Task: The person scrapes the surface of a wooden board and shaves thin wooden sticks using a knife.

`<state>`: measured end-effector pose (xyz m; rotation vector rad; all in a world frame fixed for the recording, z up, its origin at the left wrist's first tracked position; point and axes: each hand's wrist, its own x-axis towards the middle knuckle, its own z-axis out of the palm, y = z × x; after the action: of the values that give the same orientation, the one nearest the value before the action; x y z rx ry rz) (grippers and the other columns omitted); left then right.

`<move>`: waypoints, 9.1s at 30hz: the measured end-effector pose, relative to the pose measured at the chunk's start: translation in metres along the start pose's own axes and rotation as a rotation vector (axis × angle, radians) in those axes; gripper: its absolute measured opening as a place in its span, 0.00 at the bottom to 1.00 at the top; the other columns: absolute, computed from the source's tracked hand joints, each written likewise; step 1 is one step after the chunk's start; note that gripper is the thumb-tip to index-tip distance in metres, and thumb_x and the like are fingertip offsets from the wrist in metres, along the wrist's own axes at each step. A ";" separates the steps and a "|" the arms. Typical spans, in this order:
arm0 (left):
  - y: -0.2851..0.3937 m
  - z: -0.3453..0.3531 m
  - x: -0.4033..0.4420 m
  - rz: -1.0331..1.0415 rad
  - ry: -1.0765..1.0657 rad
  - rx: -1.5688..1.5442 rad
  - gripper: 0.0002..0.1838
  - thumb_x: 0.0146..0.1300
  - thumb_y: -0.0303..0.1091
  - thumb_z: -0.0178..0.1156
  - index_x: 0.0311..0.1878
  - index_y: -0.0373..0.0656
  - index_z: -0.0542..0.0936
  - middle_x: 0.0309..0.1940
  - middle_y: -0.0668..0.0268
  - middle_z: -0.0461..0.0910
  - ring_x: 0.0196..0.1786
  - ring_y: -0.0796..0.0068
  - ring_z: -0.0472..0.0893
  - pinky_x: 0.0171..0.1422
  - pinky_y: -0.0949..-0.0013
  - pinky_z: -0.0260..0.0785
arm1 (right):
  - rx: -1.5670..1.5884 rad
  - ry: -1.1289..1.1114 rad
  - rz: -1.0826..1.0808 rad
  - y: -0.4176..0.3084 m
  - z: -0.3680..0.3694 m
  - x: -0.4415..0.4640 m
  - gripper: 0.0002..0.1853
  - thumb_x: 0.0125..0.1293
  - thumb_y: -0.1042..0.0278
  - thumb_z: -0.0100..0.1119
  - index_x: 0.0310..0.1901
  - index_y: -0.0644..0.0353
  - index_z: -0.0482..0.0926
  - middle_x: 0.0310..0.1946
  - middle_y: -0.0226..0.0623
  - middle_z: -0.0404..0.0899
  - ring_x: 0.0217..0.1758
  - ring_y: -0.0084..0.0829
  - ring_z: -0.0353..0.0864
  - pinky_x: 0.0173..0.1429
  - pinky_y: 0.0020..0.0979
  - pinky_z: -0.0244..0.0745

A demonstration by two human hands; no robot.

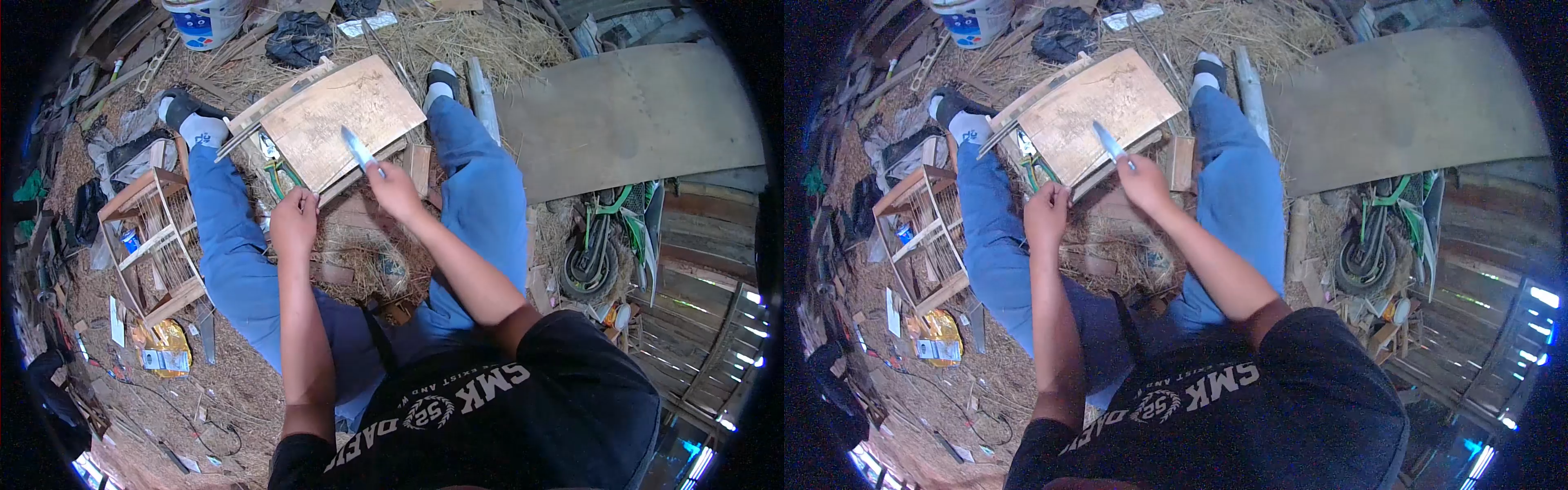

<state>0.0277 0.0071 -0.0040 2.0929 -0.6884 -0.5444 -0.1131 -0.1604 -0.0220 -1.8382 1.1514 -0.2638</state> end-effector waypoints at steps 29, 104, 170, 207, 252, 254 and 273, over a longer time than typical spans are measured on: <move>0.003 -0.006 0.012 -0.116 -0.119 0.031 0.15 0.69 0.42 0.62 0.31 0.40 0.85 0.21 0.62 0.83 0.26 0.61 0.83 0.36 0.59 0.73 | -0.093 -0.084 0.022 -0.004 0.002 0.007 0.23 0.76 0.49 0.52 0.42 0.65 0.83 0.30 0.58 0.82 0.36 0.56 0.84 0.43 0.47 0.76; -0.006 0.003 0.019 -0.112 -0.098 0.111 0.17 0.66 0.43 0.64 0.30 0.38 0.79 0.25 0.52 0.80 0.30 0.48 0.80 0.36 0.52 0.69 | -0.198 -0.193 -0.229 -0.028 0.020 -0.040 0.22 0.77 0.51 0.53 0.38 0.63 0.84 0.32 0.55 0.84 0.37 0.56 0.84 0.44 0.49 0.77; 0.257 -0.050 -0.169 0.134 -0.394 -0.708 0.11 0.80 0.39 0.55 0.47 0.41 0.78 0.25 0.73 0.75 0.23 0.89 0.65 0.25 0.80 0.55 | 0.753 -0.226 -0.379 -0.138 -0.214 -0.171 0.10 0.72 0.59 0.69 0.42 0.56 0.80 0.17 0.16 0.69 0.15 0.09 0.62 0.19 0.21 0.52; 0.281 -0.079 -0.209 0.231 -0.325 -0.865 0.06 0.76 0.24 0.56 0.53 0.39 0.75 0.26 0.70 0.75 0.25 0.89 0.66 0.26 0.81 0.51 | -0.130 0.166 -1.120 -0.153 -0.251 -0.228 0.17 0.64 0.52 0.70 0.37 0.61 0.82 0.29 0.39 0.79 0.35 0.44 0.81 0.42 0.42 0.74; 0.221 -0.088 -0.122 0.335 0.494 -1.461 0.08 0.82 0.38 0.48 0.57 0.48 0.67 0.60 0.52 0.79 0.53 0.61 0.84 0.60 0.58 0.82 | 1.197 -0.037 -0.147 -0.133 -0.189 -0.168 0.10 0.76 0.61 0.62 0.43 0.58 0.78 0.19 0.16 0.62 0.18 0.12 0.58 0.23 0.22 0.55; 0.218 -0.086 -0.118 0.311 0.462 -1.492 0.08 0.82 0.38 0.49 0.56 0.48 0.68 0.60 0.52 0.79 0.54 0.59 0.84 0.60 0.58 0.82 | 1.206 -0.046 -0.139 -0.137 -0.190 -0.159 0.10 0.76 0.61 0.62 0.43 0.59 0.77 0.19 0.16 0.61 0.18 0.12 0.58 0.23 0.22 0.55; 0.040 -0.019 -0.025 -0.102 -0.068 -1.011 0.06 0.75 0.28 0.59 0.48 0.37 0.81 0.42 0.61 0.86 0.38 0.77 0.83 0.44 0.72 0.78 | 0.709 0.207 0.065 -0.066 -0.133 0.064 0.08 0.69 0.65 0.64 0.35 0.58 0.78 0.21 0.25 0.72 0.17 0.19 0.66 0.18 0.28 0.59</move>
<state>0.0095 0.0146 0.0431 1.1610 -0.2353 -0.8092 -0.1172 -0.2807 0.0860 -1.1636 1.0686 -0.7358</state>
